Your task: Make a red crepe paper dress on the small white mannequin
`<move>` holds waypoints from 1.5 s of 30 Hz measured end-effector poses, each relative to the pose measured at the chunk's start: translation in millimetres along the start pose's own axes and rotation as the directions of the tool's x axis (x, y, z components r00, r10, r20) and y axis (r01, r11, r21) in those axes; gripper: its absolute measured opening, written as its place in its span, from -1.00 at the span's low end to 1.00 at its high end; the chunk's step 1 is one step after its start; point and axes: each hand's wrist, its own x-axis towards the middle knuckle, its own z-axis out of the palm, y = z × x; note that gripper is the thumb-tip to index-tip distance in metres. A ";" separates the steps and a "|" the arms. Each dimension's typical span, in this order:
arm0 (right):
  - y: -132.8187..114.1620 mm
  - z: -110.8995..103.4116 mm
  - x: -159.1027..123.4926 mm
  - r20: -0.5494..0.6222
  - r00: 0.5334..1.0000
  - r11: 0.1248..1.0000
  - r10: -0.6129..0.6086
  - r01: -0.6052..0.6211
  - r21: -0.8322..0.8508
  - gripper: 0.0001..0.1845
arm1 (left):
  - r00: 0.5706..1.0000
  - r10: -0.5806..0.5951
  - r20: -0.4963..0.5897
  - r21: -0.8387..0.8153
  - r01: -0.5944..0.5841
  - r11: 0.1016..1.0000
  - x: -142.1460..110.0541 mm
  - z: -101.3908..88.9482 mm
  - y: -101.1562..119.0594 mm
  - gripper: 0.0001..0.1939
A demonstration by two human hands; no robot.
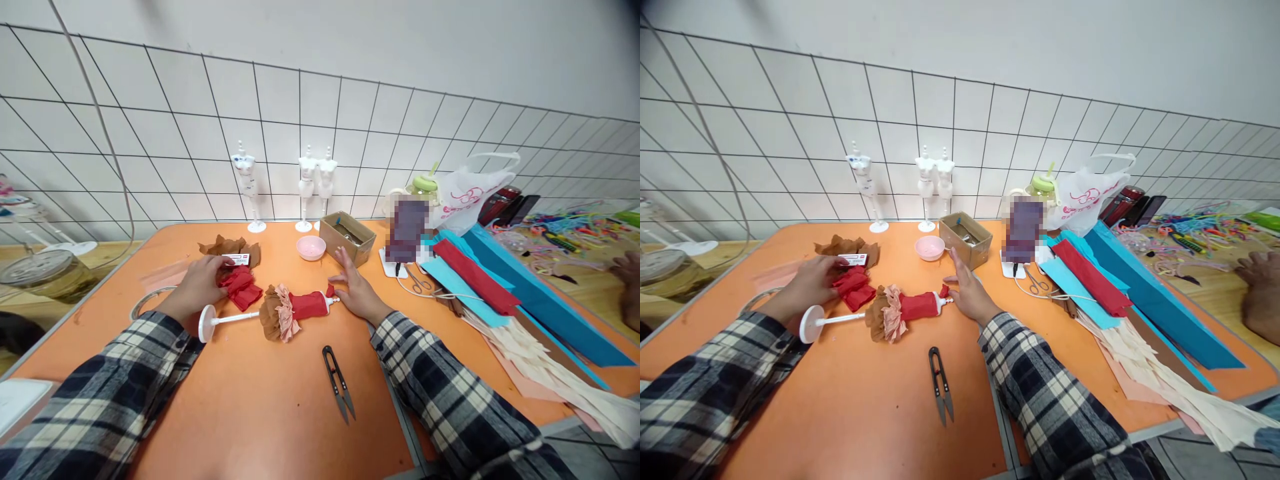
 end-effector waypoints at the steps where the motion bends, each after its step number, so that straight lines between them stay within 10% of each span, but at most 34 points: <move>1: 0.2 1.1 0.4 0.012 1.000 1.000 -0.007 0.007 0.006 0.14 | 0.999 0.017 -0.027 0.025 -0.016 1.000 -0.4 0.3 0.8 -0.58; 4: -1.6 2.8 4.0 0.014 1.000 1.000 -0.017 0.016 0.009 0.12 | 0.995 0.098 0.026 0.065 -0.099 0.993 0.8 4.2 1.7 -0.77; 9: -34.3 10.7 25.9 -0.162 0.986 0.999 -0.041 0.044 0.010 0.09 | 0.980 0.159 0.116 -0.133 -0.143 0.981 9.2 11.4 11.6 -0.54; 16: -82.6 68.6 82.1 0.065 0.995 0.985 -0.082 0.090 -0.144 0.05 | 0.927 0.251 0.279 -0.248 -0.183 0.951 17.4 12.3 42.9 -0.54; 22: -64.4 100.5 100.8 0.167 0.986 0.972 -0.025 0.063 -0.227 0.12 | 0.974 0.094 0.206 -0.089 -0.077 0.993 18.5 17.2 49.2 -0.68; 28: -68.4 92.3 92.6 0.096 0.994 0.992 -0.052 0.041 0.119 0.17 | 0.973 0.112 0.202 -0.038 -0.107 0.994 20.4 20.4 50.0 -0.80; 34: -75.1 94.0 89.9 0.239 0.971 0.999 -0.026 0.037 -0.040 0.15 | 0.973 0.098 0.210 -0.059 -0.087 0.994 21.2 18.1 47.6 -0.70; 45: -66.8 98.1 92.3 0.339 0.941 0.994 -0.011 0.046 -0.095 0.21 | 0.989 0.113 -0.095 0.306 -0.079 0.949 33.8 10.4 -4.6 -0.46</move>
